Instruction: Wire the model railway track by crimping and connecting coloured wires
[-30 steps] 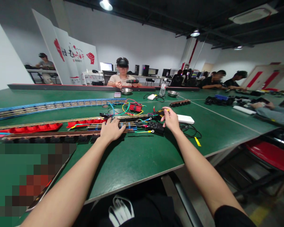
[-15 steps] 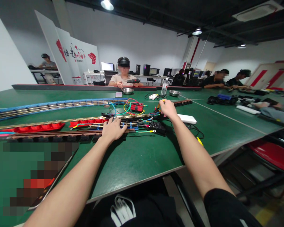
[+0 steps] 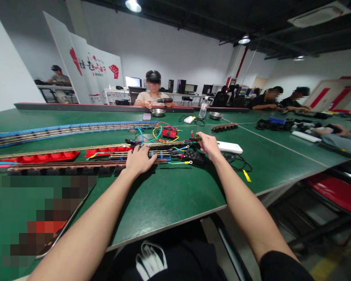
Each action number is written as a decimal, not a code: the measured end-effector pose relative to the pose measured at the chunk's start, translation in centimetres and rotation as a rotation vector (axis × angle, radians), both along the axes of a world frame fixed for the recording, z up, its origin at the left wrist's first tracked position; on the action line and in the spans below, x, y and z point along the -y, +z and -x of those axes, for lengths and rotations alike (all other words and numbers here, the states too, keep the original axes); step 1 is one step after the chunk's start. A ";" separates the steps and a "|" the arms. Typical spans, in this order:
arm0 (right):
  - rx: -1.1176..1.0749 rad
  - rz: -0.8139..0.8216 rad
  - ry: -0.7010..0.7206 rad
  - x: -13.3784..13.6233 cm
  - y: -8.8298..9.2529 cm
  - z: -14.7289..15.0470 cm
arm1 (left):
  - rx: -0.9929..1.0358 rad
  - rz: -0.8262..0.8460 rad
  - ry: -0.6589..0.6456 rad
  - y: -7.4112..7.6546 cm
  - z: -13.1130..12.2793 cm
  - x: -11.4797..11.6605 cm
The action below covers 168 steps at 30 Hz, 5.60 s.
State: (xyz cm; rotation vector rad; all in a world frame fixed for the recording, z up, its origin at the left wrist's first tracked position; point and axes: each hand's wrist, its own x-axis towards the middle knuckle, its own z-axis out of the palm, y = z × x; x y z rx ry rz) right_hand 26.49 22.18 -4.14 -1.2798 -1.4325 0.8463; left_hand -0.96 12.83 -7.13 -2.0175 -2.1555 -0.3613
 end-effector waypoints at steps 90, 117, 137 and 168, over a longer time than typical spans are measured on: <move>-0.585 0.107 -0.176 -0.9 -0.3 -0.6 | -0.005 0.009 -0.005 0.3 -0.2 0.1; 0.294 -0.423 -0.270 4.7 2.0 -1.0 | -0.038 0.014 0.005 0.2 -0.2 0.1; 0.025 -0.265 0.016 12.8 -2.8 2.9 | -0.019 0.039 0.006 0.0 -0.1 -0.1; 0.628 -0.546 0.620 15.5 -1.5 2.2 | -0.036 0.016 0.003 0.0 -0.2 0.1</move>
